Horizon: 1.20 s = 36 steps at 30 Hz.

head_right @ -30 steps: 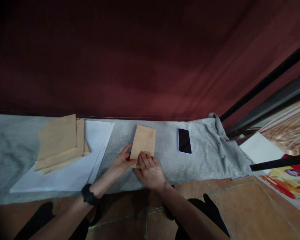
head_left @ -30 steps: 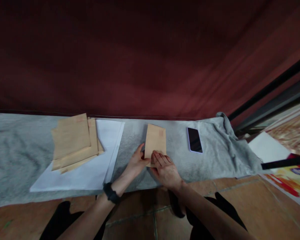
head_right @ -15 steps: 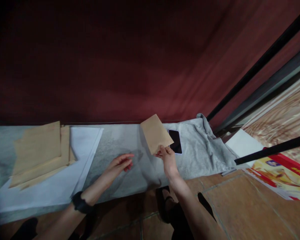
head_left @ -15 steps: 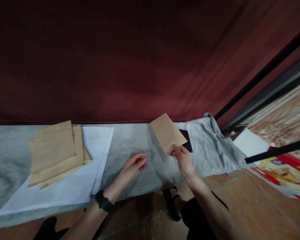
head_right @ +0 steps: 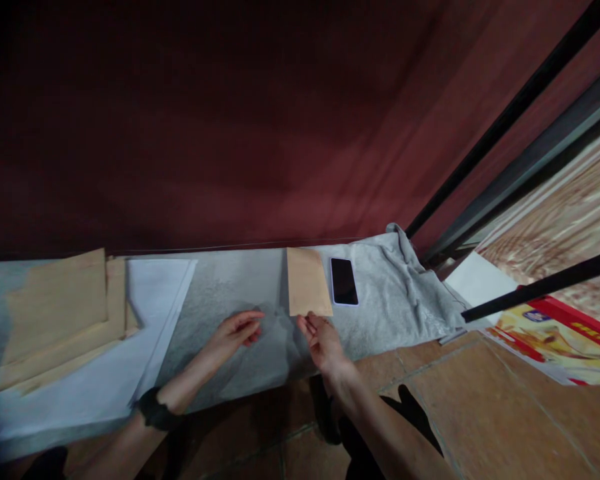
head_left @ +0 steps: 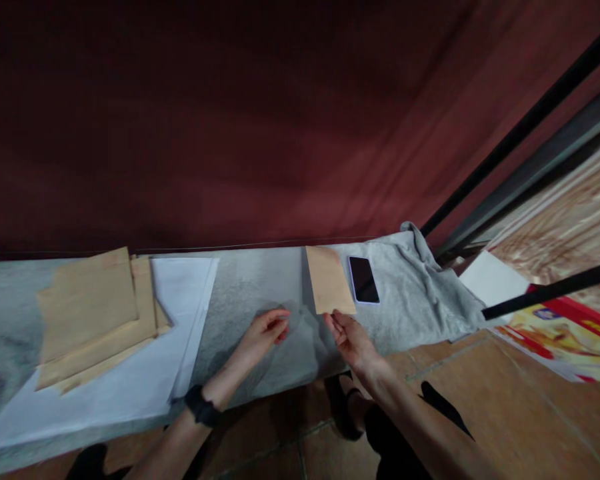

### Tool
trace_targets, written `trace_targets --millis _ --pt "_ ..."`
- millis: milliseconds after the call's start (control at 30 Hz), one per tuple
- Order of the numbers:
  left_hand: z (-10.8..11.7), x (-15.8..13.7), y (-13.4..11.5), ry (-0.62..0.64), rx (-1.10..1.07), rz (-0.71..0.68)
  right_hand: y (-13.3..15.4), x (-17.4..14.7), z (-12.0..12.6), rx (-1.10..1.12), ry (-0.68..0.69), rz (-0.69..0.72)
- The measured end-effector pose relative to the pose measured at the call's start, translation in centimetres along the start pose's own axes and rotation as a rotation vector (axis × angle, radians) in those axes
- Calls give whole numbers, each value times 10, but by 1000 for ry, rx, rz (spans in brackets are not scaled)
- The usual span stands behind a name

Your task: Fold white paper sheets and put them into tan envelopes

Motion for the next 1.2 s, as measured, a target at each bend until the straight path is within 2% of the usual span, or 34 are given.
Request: trace_targets --millis 167,500,900,1200 --pt "0 0 2 9 11 -6 1 -1 8 39 -98 -42" --pt "1 -2 4 37 3 -20 7 -6 17 7 -135 -3" --pt "2 -2 6 64 48 -51 23 -7 24 -80 -104 -5" --pt "0 0 8 49 93 -73 12 -9 17 -125 -64 -60"
Point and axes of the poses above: each hand's wrist, its own x-axis towards the middle knuckle, its own z-axis out of the back of the hand, y = z × x, the point moved 1 cm from there along x, towards the middle knuckle, and after that the axes turned 7 degrees about -y, right-handed, at the moved point
